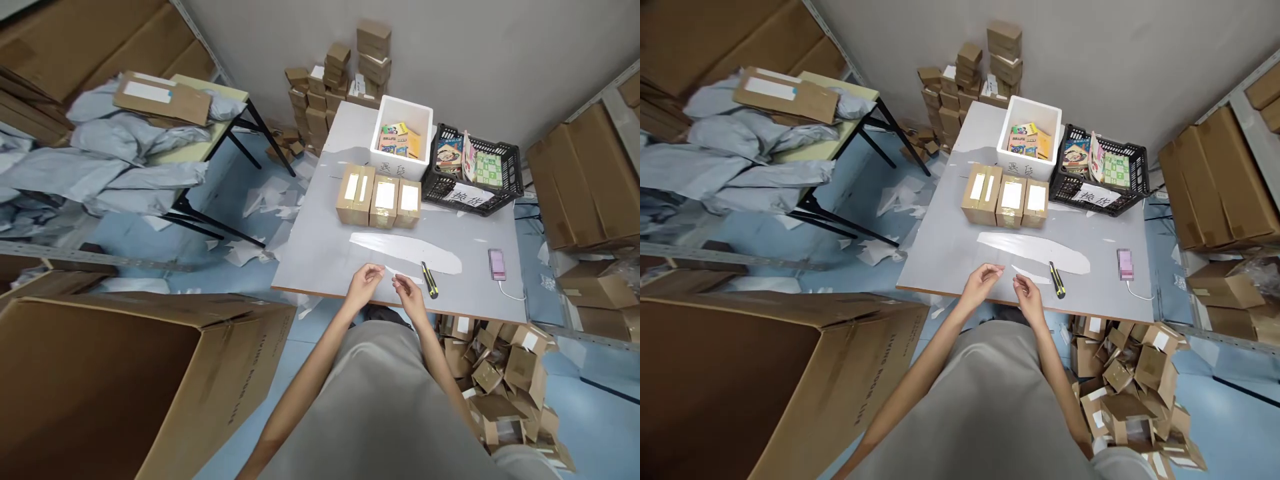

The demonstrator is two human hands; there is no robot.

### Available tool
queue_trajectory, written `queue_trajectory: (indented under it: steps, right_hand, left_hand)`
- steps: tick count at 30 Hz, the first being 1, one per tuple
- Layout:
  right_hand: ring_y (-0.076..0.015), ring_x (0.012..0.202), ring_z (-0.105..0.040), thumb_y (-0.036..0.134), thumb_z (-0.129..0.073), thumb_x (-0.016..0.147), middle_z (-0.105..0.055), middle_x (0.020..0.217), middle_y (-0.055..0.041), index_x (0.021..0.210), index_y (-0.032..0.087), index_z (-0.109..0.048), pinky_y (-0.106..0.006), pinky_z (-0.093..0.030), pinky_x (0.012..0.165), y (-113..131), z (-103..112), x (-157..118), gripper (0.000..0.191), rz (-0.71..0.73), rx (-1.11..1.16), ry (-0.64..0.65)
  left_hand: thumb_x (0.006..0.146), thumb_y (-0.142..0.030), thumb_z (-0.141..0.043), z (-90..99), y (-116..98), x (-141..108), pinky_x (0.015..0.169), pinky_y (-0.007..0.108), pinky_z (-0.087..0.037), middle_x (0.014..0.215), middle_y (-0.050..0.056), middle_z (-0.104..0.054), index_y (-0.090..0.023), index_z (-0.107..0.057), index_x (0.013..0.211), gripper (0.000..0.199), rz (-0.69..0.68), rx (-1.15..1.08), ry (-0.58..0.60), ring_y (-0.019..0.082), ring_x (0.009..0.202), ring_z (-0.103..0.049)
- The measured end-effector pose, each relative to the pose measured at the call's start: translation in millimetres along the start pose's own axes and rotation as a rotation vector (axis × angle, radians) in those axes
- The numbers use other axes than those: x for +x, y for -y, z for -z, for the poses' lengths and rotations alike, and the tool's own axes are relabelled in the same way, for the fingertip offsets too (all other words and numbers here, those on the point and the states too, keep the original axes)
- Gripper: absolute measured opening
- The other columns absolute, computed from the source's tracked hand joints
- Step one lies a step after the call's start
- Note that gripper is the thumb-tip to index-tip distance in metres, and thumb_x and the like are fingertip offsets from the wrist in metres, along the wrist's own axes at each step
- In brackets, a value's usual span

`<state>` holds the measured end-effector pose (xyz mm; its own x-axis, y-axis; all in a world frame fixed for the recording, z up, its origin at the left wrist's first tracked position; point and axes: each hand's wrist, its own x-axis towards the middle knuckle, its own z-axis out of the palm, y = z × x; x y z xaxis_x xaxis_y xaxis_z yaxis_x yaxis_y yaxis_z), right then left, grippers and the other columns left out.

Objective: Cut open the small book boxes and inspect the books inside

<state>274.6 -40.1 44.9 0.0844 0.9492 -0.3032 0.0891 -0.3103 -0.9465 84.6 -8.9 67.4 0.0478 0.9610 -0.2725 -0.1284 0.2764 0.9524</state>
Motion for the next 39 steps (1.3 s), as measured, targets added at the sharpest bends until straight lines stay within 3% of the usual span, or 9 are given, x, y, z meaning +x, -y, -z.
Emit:
queue_trajectory:
  steps: [8, 11, 15, 17, 20, 22, 25, 33, 39]
  right_hand:
    - [-0.0335, 0.127, -0.081, 0.07, -0.08, 0.092, -0.086, 0.134, -0.0149, 0.126, 0.025, -0.081, -0.052, -0.065, 0.113, 32, -7, 85, 0.056, 0.041, 0.017, 0.171]
    - [-0.0337, 0.125, -0.082, 0.069, -0.081, 0.09, -0.086, 0.131, -0.0148, 0.123, 0.025, -0.081, -0.052, -0.066, 0.112, 30, -6, 100, 0.055, 0.011, 0.019, 0.179]
    - [-0.0348, 0.125, -0.082, 0.072, -0.083, 0.088, -0.086, 0.131, -0.016, 0.122, 0.024, -0.081, -0.054, -0.064, 0.114, 26, -7, 103, 0.059, -0.021, 0.025, 0.125]
    - [-0.0355, 0.126, -0.082, 0.075, -0.083, 0.087, -0.086, 0.131, -0.0165, 0.121, 0.024, -0.081, -0.055, -0.064, 0.115, 24, -10, 97, 0.061, -0.027, 0.028, 0.082]
    - [-0.0366, 0.127, -0.082, 0.081, -0.082, 0.086, -0.086, 0.131, -0.0169, 0.12, 0.024, -0.082, -0.056, -0.064, 0.116, 24, -18, 81, 0.066, -0.034, 0.035, 0.001]
    - [-0.0371, 0.127, -0.082, 0.083, -0.08, 0.085, -0.087, 0.129, -0.0172, 0.121, 0.024, -0.081, -0.056, -0.063, 0.117, 25, -26, 70, 0.07, -0.043, 0.04, -0.047]
    - [-0.0368, 0.126, -0.082, 0.084, -0.079, 0.086, -0.087, 0.127, -0.0168, 0.123, 0.024, -0.081, -0.057, -0.062, 0.119, 25, -39, 54, 0.071, -0.053, 0.048, -0.101]
    - [-0.0371, 0.122, -0.084, 0.084, -0.08, 0.086, -0.088, 0.125, -0.0161, 0.123, 0.024, -0.08, -0.059, -0.064, 0.116, 28, -67, 32, 0.07, -0.077, 0.063, -0.222]
    - [-0.036, 0.12, -0.084, 0.081, -0.079, 0.087, -0.088, 0.125, -0.0156, 0.123, 0.024, -0.081, -0.058, -0.064, 0.116, 29, -89, 28, 0.067, -0.098, 0.041, -0.19]
  left_hand:
    - [0.087, -0.062, -0.082, 19.0, -7, 89, 0.117, 0.052, -0.06, 0.123, 0.016, -0.085, -0.022, -0.069, 0.091, 0.041, -0.01, 0.164, -0.213, 0.033, 0.123, -0.08]
    - [0.092, -0.055, -0.078, 28.8, -6, 122, 0.116, 0.051, -0.059, 0.125, 0.017, -0.083, -0.022, -0.069, 0.09, 0.035, 0.035, 0.276, -0.276, 0.032, 0.123, -0.079]
    - [0.095, -0.044, -0.078, 44.7, -16, 167, 0.129, 0.053, -0.049, 0.138, 0.018, -0.077, -0.02, -0.072, 0.105, 0.027, 0.024, 0.43, -0.343, 0.035, 0.144, -0.067]
    - [0.094, -0.044, -0.082, 51.2, -25, 191, 0.136, 0.056, -0.041, 0.155, 0.023, -0.067, -0.017, -0.07, 0.132, 0.048, 0.018, 0.631, -0.393, 0.039, 0.158, -0.055]
    - [0.088, -0.053, -0.09, 56.7, -38, 227, 0.142, 0.064, -0.025, 0.184, 0.034, -0.03, -0.008, -0.04, 0.171, 0.107, 0.081, 0.871, -0.42, 0.05, 0.176, -0.024]
    - [0.082, -0.059, -0.094, 58.7, -42, 249, 0.143, 0.068, -0.014, 0.189, 0.038, -0.008, -0.003, -0.021, 0.179, 0.133, 0.127, 0.943, -0.393, 0.054, 0.179, -0.006]
    - [0.075, -0.067, -0.095, 61.0, -41, 273, 0.14, 0.075, -0.011, 0.186, 0.045, -0.001, 0.001, -0.007, 0.18, 0.153, 0.189, 0.971, -0.356, 0.058, 0.178, 0.002]
    - [0.069, -0.065, -0.096, 62.6, -33, 288, 0.139, 0.076, -0.016, 0.183, 0.047, -0.015, 0.004, -0.008, 0.178, 0.156, 0.274, 0.966, -0.364, 0.056, 0.177, -0.01]
    - [0.072, -0.055, -0.094, 78.2, -27, 260, 0.14, 0.073, -0.014, 0.18, 0.042, -0.026, -0.001, -0.014, 0.178, 0.144, 0.174, 1.006, -0.349, 0.051, 0.174, -0.024]
